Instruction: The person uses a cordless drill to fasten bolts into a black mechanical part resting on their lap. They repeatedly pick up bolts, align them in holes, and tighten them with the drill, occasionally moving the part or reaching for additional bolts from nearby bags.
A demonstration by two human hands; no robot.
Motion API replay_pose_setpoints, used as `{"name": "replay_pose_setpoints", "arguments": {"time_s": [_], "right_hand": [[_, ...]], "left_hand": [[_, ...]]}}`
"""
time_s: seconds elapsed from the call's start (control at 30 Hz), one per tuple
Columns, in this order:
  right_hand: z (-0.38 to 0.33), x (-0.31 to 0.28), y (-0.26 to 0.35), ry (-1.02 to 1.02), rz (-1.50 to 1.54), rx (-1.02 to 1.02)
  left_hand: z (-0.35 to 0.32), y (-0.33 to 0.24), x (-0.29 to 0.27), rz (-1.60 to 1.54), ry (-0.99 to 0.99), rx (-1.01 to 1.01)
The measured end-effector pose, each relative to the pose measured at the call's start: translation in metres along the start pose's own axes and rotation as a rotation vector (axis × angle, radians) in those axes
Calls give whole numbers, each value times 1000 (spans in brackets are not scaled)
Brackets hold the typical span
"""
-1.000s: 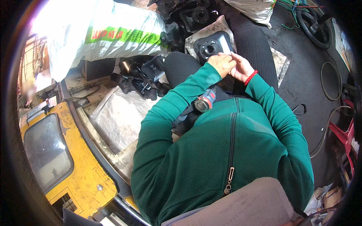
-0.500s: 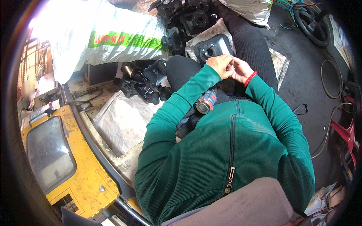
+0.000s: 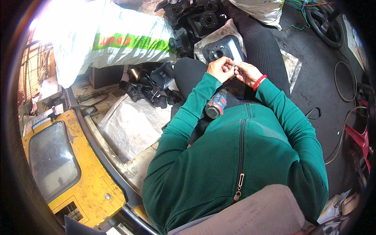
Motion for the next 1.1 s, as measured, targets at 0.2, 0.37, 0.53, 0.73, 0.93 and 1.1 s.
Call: {"name": "replay_pose_setpoints", "arguments": {"time_s": [0.2,0.37,0.53,0.73,0.93,1.1], "right_hand": [[9,-15,-4,-135,-152,-74],[10,-14,-4,-227,-125,-148],[15,-15,0,-293,-84,-190],[45,-21,3,-426,-256,-324],[63,-10,12,-573,-598,-492],[81,1,21,-636,-904,-708]], "left_hand": [[8,18,-14,174,-184,79],[30,19,-19,727,-153,255],[37,22,6,925,-87,292],[33,20,1,857,-54,212],[-81,10,-90,561,499,31],[-158,0,-50,572,273,-104]]}}
Point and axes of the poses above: each hand's wrist, its own z-axis towards the middle knuckle, its own x-axis out of the palm, y = z × x, the point moved 4 cm from there along z, towards the middle knuckle, and after that the axes turned 13 degrees about z, right-handed, at the moved point
